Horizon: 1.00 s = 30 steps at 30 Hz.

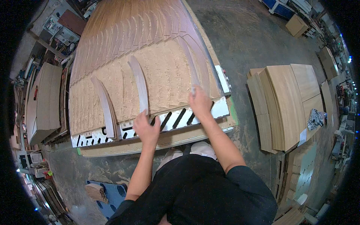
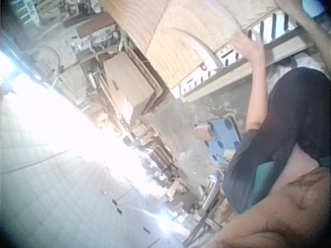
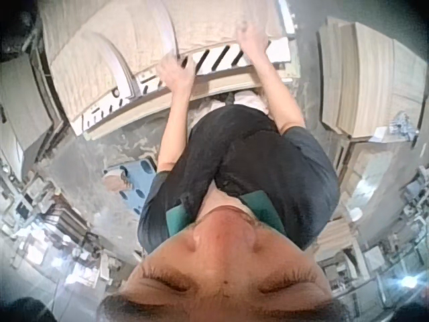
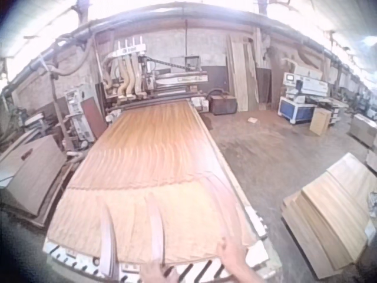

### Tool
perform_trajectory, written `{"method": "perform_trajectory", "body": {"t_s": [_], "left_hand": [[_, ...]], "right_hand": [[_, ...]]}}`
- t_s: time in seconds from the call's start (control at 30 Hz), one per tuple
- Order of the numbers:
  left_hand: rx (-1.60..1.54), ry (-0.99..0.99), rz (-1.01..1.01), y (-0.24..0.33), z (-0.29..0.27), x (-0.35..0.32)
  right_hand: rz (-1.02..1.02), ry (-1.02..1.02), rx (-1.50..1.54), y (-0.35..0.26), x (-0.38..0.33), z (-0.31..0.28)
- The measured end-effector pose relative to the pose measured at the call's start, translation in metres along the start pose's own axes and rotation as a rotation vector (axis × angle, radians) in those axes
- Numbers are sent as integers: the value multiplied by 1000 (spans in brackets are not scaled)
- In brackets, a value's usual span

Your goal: The person collects curved wooden slats from a large stack on a machine bed, carries them to a blue pallet, and returns to sort the remaining slats on the bed.

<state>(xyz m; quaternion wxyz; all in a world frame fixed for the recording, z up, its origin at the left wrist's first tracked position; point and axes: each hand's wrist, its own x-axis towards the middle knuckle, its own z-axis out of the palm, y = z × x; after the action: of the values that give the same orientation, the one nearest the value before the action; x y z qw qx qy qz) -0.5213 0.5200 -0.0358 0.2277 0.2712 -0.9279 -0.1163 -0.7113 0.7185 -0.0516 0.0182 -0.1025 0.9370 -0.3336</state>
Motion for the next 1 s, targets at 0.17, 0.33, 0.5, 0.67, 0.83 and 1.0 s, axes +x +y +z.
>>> {"method": "perform_trajectory", "body": {"t_s": [0.17, 0.33, 0.5, 0.67, 0.83, 1.0], "left_hand": [[-122, -171, 204, 116, 72, 23], [133, -199, 326, 166, 115, 37], [261, -317, 393, 162, 121, 49], [292, -383, 429, 163, 120, 59], [242, -405, 463, 159, 124, 69], [145, -405, 435, 155, 130, 69]], "right_hand": [[63, 22, -271, 58, 8, -21], [111, -151, -272, 60, 22, -28], [104, -158, -202, 64, 35, -25], [83, -191, -165, 64, 38, -33], [58, -182, -155, 67, 33, -31], [54, -161, -172, 63, 32, -35]]}}
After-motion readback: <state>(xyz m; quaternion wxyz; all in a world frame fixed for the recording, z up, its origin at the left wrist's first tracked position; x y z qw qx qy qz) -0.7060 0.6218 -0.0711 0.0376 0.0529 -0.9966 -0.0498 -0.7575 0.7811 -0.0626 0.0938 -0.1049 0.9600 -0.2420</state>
